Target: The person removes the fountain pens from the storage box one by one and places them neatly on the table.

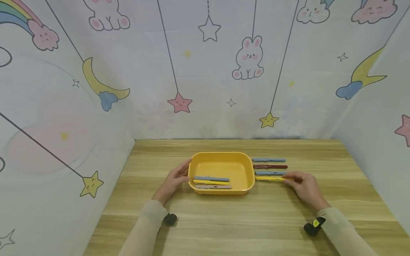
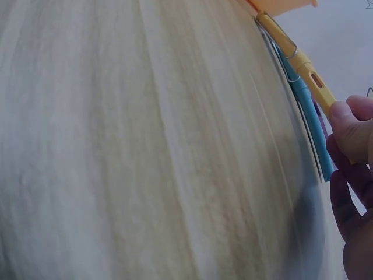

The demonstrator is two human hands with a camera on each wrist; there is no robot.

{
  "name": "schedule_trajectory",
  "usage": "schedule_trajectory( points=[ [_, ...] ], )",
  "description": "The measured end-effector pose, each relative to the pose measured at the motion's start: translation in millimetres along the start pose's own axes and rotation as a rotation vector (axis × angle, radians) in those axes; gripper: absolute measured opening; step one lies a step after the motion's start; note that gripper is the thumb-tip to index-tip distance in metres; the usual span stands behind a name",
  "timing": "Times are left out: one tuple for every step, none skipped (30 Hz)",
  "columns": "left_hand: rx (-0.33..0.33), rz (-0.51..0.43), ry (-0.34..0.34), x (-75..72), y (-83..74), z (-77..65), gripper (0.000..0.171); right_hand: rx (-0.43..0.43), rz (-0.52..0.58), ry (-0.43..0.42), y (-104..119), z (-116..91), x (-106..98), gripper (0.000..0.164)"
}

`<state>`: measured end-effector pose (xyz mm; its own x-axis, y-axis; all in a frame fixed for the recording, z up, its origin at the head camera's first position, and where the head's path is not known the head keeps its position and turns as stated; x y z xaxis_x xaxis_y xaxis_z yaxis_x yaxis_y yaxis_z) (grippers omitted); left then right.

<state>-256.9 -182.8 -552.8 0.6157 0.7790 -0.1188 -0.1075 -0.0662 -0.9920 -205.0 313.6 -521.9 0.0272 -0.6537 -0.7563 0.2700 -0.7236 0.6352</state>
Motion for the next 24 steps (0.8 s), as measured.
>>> schedule_trajectory(
  points=[
    [-0.001, -0.001, 0.000, -0.2, 0.0, 0.1, 0.070, 0.000, -0.001, 0.004, 0.0, 0.2, -0.1, 0.018],
    [-0.002, 0.001, 0.000, -0.3, -0.1, 0.1, 0.070, -0.002, 0.001, 0.010, 0.0, 0.4, -0.1, 0.018],
    [-0.002, 0.004, -0.001, -0.4, -0.2, 0.2, 0.070, -0.004, 0.002, 0.015, -0.2, 0.6, -0.3, 0.018],
    [0.001, 0.009, 0.002, -0.3, -0.5, 0.2, 0.070, -0.006, 0.005, 0.016, -0.1, 0.7, -0.6, 0.018],
    [-0.003, 0.009, -0.001, -0.5, -0.4, 0.2, 0.069, -0.010, 0.009, 0.018, 0.3, 0.7, -0.7, 0.018],
    [-0.004, 0.011, -0.001, -0.6, -0.4, 0.2, 0.069, -0.014, 0.013, 0.019, 0.4, 0.7, -1.0, 0.018],
    [-0.006, 0.012, -0.001, -0.6, -0.4, 0.2, 0.069, -0.017, 0.014, 0.021, 0.4, 0.7, -1.2, 0.018],
    [-0.010, 0.013, -0.003, -0.6, -0.4, 0.2, 0.069, -0.018, 0.009, 0.022, 0.4, 0.6, -1.3, 0.018],
    [-0.010, 0.015, -0.002, -0.5, -0.4, 0.4, 0.069, -0.017, 0.004, 0.023, 0.2, 0.6, -1.3, 0.018],
    [-0.013, 0.016, -0.002, -0.5, -0.2, 0.1, 0.069, -0.019, -0.007, 0.023, 0.5, 0.6, -1.2, 0.018],
    [-0.017, 0.015, -0.005, -0.5, 0.1, 0.0, 0.069, -0.020, -0.021, 0.024, 0.7, 0.7, -0.9, 0.018],
    [-0.018, 0.016, -0.004, -0.5, 0.4, 0.0, 0.069, -0.023, -0.036, 0.024, 0.9, 0.7, -0.8, 0.019],
    [-0.016, 0.020, -0.004, -0.6, 0.8, 0.0, 0.069, -0.024, -0.049, 0.026, 0.9, 0.8, -0.5, 0.019],
    [-0.015, 0.021, -0.004, -0.6, 1.0, 0.0, 0.069, -0.030, -0.064, 0.026, 1.3, 0.9, -0.1, 0.019],
    [-0.014, 0.019, -0.005, -0.7, 1.1, 0.0, 0.069, -0.035, -0.074, 0.024, 1.7, 1.0, 0.2, 0.020],
    [-0.012, 0.019, -0.005, -0.7, 1.2, 0.0, 0.069, -0.041, -0.089, 0.022, 1.9, 1.1, 0.5, 0.020],
    [-0.010, 0.018, -0.005, -0.7, 1.3, 0.2, 0.069, -0.046, -0.096, 0.021, 1.9, 1.2, 0.8, 0.021],
    [-0.008, 0.019, -0.005, -0.8, 1.4, 0.4, 0.069, -0.051, -0.103, 0.019, 1.8, 1.3, 1.2, 0.021],
    [-0.006, 0.019, -0.005, -0.8, 1.4, 0.5, 0.069, -0.056, -0.111, 0.018, 1.6, 1.4, 1.7, 0.021],
    [-0.006, 0.018, -0.005, -0.6, 1.3, 0.6, 0.069, -0.061, -0.120, 0.016, 1.4, 1.4, 2.1, 0.022],
    [-0.006, 0.016, -0.006, -0.6, 1.3, 0.6, 0.069, -0.064, -0.125, 0.014, 0.9, 1.5, 2.6, 0.022],
    [-0.007, 0.018, -0.006, -0.6, 1.1, 0.6, 0.069, -0.067, -0.128, 0.015, 0.0, 1.6, 3.0, 0.022],
    [-0.009, 0.017, -0.008, -0.5, 0.7, 0.4, 0.069, -0.069, -0.129, 0.015, -0.6, 1.7, 3.4, 0.022],
    [-0.008, 0.016, -0.008, -0.3, 0.2, 0.2, 0.070, -0.071, -0.132, 0.015, -1.2, 1.8, 3.8, 0.022]
  ],
)
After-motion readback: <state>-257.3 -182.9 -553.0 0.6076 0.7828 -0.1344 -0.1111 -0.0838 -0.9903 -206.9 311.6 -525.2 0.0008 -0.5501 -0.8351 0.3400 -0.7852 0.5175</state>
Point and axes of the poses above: each hand's wrist, its own z-axis towards the middle knuckle, its own x-axis out of the palm, y = z × x, the point moved 6 cm from there along z, towards the middle knuckle, and after that the axes turned 14 degrees about y, right-handed, at the moved point
